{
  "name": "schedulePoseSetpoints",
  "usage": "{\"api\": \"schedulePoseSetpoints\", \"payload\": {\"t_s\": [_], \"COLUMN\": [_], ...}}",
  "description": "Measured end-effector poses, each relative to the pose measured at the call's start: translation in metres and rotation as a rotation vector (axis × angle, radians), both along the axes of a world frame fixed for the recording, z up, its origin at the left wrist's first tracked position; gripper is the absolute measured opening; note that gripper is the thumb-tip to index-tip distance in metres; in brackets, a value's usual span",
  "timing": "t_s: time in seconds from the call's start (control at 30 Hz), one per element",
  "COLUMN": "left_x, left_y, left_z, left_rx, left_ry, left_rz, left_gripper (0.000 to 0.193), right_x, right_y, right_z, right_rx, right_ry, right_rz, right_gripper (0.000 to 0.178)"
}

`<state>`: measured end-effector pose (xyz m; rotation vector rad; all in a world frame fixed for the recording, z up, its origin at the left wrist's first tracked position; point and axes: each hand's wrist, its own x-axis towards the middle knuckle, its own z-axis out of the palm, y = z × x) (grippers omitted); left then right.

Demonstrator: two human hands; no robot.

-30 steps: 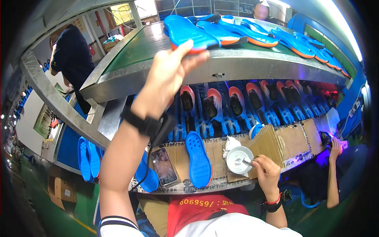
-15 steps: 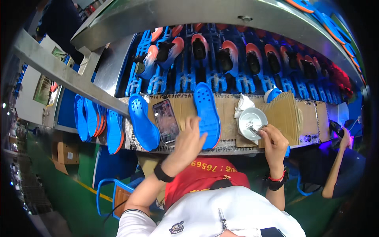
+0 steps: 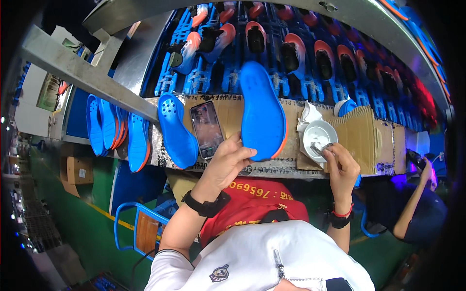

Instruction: The recorder applies glue to the edges of blue shoe soles at a manufacturing workstation.

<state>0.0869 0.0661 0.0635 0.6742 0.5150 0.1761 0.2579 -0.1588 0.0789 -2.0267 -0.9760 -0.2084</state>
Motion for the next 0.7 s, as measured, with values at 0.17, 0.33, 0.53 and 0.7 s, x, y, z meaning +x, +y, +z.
{"api": "schedulePoseSetpoints", "payload": {"t_s": [0.17, 0.33, 0.53, 0.7], "left_x": [0.015, 0.019, 0.018, 0.018], "left_y": [-0.009, -0.029, -0.040, -0.044], "left_z": [0.011, 0.006, 0.012, 0.016], "left_rx": [0.218, 0.565, 0.807, 0.905], "left_ry": [0.031, 0.020, 0.054, 0.042], "left_rz": [-0.041, 0.134, 0.194, 0.223], "left_gripper": [0.050, 0.052, 0.050, 0.049], "right_x": [-0.005, -0.020, -0.025, -0.028], "right_y": [0.001, 0.015, 0.031, 0.036], "right_z": [0.011, 0.024, 0.019, 0.021], "right_rx": [-0.011, 0.026, 0.027, -0.036], "right_ry": [0.012, 0.046, -0.030, -0.102], "right_rz": [0.033, 0.168, 0.243, 0.287], "right_gripper": [0.011, 0.014, 0.014, 0.013]}}
